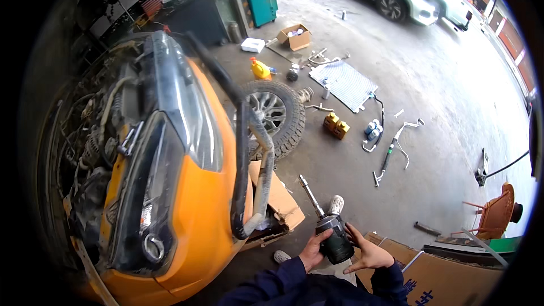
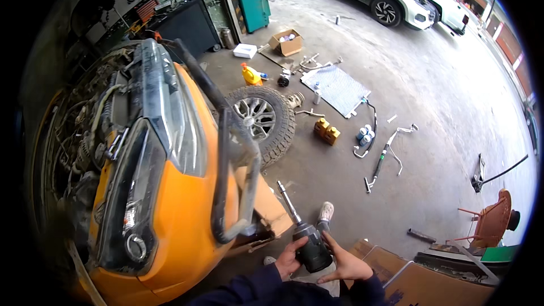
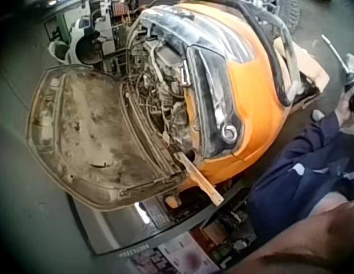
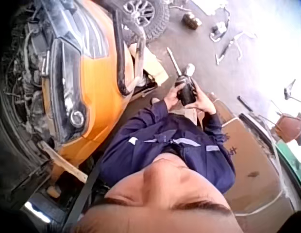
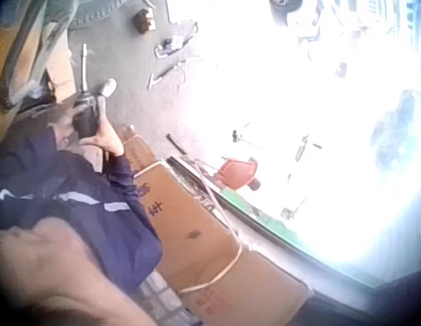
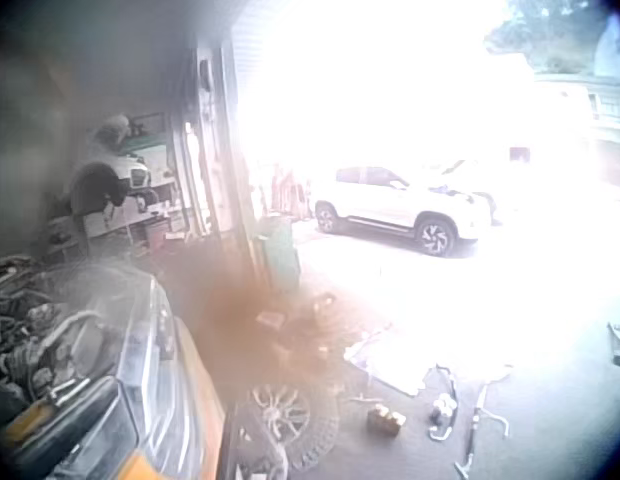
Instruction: The person works on a yellow car's engine with the hood open. They use a power drill to remove bolts and then use their hands to disconnect hoses and manipulate engine components.
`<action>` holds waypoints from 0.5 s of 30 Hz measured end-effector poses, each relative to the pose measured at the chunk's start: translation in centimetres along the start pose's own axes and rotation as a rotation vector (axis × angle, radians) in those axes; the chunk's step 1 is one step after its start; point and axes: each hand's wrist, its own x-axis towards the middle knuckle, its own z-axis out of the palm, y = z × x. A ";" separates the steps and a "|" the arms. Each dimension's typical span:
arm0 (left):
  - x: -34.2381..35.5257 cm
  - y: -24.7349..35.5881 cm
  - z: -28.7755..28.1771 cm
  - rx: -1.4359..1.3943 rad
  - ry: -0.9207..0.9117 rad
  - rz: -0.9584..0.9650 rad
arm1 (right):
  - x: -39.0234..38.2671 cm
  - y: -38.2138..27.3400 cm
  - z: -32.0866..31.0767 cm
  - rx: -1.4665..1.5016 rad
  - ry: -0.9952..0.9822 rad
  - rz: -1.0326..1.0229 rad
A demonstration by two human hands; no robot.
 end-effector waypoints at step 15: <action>39.6 -8.3 -18.6 1.081 0.407 -0.239 | 32.1 50.8 -35.8 -0.324 0.954 0.725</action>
